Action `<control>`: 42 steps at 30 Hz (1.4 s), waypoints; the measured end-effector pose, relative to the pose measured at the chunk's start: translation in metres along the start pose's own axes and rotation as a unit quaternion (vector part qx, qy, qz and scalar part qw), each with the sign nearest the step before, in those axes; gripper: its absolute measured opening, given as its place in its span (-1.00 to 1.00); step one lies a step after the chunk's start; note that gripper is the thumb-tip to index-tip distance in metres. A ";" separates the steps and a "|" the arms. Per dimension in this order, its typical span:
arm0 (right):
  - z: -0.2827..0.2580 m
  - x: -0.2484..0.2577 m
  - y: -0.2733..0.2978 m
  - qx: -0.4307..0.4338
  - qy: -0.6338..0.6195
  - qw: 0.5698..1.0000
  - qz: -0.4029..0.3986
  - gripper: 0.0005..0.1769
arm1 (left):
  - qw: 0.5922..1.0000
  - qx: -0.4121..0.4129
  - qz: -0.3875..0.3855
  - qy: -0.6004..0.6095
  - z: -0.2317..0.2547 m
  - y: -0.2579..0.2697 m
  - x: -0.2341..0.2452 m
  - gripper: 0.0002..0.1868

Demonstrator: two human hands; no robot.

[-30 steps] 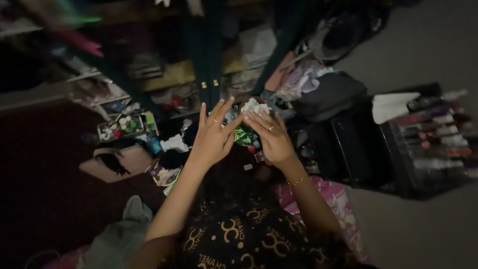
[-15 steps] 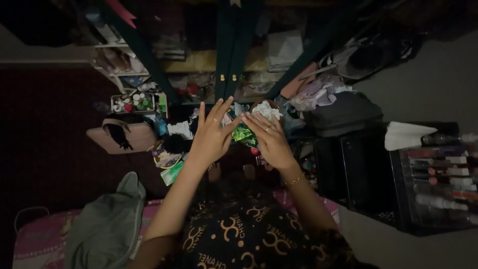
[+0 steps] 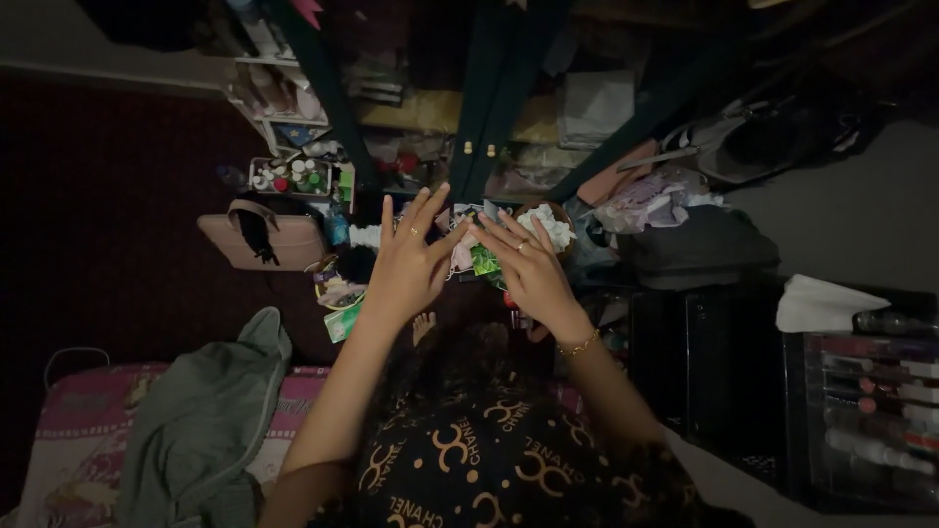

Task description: Sort through and organize various makeup bottles, lipsticks, and product packets.

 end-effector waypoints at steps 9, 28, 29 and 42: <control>-0.010 -0.006 -0.016 0.005 0.009 1.000 -0.019 -0.35 | 1.000 0.008 -0.005 -0.004 -0.013 0.006 0.010 -0.47; -0.004 -0.002 -0.003 -0.045 0.069 0.997 0.005 -0.20 | 0.996 -0.063 -0.052 0.031 -0.019 -0.013 -0.003 -0.47; -0.005 -0.002 -0.003 -0.046 0.066 0.997 0.007 -0.21 | 0.996 -0.067 -0.051 0.031 -0.020 -0.013 -0.003 -0.48; 0.003 -0.017 0.006 -0.093 0.036 0.995 -0.012 -0.11 | 0.992 -0.077 -0.076 0.059 -0.027 -0.012 -0.020 -0.50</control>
Point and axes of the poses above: each hand's wrist, its own y-axis away from the middle knuckle, its own x-axis out of the back of the hand, z = x × y, the point moved 7 cm from there along -y, towards the middle knuckle, and after that the axes turned 4 degrees about y, right-handed, at the moved point
